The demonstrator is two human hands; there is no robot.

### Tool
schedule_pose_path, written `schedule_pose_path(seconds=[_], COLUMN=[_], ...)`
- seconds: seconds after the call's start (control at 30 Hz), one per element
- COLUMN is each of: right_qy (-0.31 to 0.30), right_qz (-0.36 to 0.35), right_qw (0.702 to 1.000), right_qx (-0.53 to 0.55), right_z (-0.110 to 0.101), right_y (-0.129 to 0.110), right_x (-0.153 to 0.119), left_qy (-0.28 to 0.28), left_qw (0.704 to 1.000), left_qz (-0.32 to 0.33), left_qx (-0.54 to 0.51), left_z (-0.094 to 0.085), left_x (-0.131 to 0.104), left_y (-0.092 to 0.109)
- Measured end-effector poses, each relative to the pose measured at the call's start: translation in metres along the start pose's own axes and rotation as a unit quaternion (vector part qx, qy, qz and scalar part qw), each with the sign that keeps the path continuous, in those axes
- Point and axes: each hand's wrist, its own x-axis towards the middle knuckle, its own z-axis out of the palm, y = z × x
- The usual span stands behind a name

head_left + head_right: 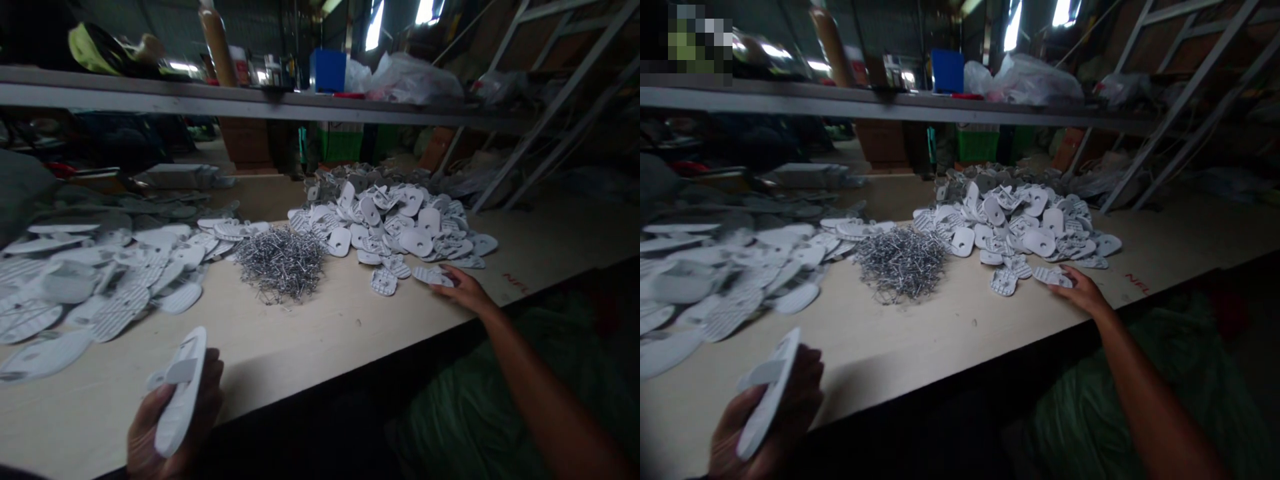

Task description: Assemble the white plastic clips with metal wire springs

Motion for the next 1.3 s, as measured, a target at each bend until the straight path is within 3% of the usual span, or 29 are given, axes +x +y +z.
schedule_pose_path(seconds=[0.1, 0.17, 0.3, 0.5, 0.6, 0.73, 0.83, 0.97, 1.13, 1.23, 1.3], right_qy=[-0.002, -0.026, -0.168, -0.338, -0.354, -0.327, -0.308, -0.294, -0.287, -0.287, -0.288], right_qz=[0.012, 0.004, -0.069, -0.189, -0.234, -0.258, -0.285, -0.287, -0.243, -0.230, -0.233], right_qw=[0.998, 0.996, 0.979, 0.918, 0.879, 0.848, 0.846, 0.866, 0.898, 0.898, 0.892], right_qx=[0.058, 0.084, 0.089, -0.086, -0.217, -0.328, -0.329, -0.284, -0.227, -0.240, -0.258], right_z=[0.004, 0.007, 0.018, 0.051, 0.067, 0.098, 0.130, 0.163, 0.161, 0.153, 0.151], right_y=[-0.026, -0.047, -0.092, -0.161, -0.200, -0.239, -0.247, -0.236, -0.217, -0.210, -0.206], right_x=[-0.022, -0.036, -0.058, -0.072, -0.074, -0.080, -0.091, -0.111, -0.123, -0.124, -0.124], left_qy=[-0.082, -0.103, -0.130, -0.256, -0.266, -0.261, -0.249, -0.231, -0.233, -0.225, -0.191], left_qw=[0.996, 0.994, 0.991, 0.963, 0.957, 0.956, 0.961, 0.968, 0.967, 0.970, 0.979], left_qz=[-0.018, -0.024, -0.031, -0.085, -0.115, -0.134, -0.118, -0.100, -0.093, -0.085, -0.071], left_qx=[0.009, 0.003, -0.008, 0.023, 0.017, -0.004, -0.006, -0.022, -0.039, -0.026, -0.004], left_z=[0.008, 0.015, 0.025, 0.038, 0.044, 0.054, 0.062, 0.065, 0.049, 0.041, 0.043], left_x=[0.002, 0.003, 0.002, -0.005, -0.011, -0.015, -0.014, -0.015, -0.019, -0.015, -0.012], left_y=[-0.004, -0.007, -0.019, -0.049, -0.065, -0.082, -0.085, -0.078, -0.064, -0.061, -0.061])
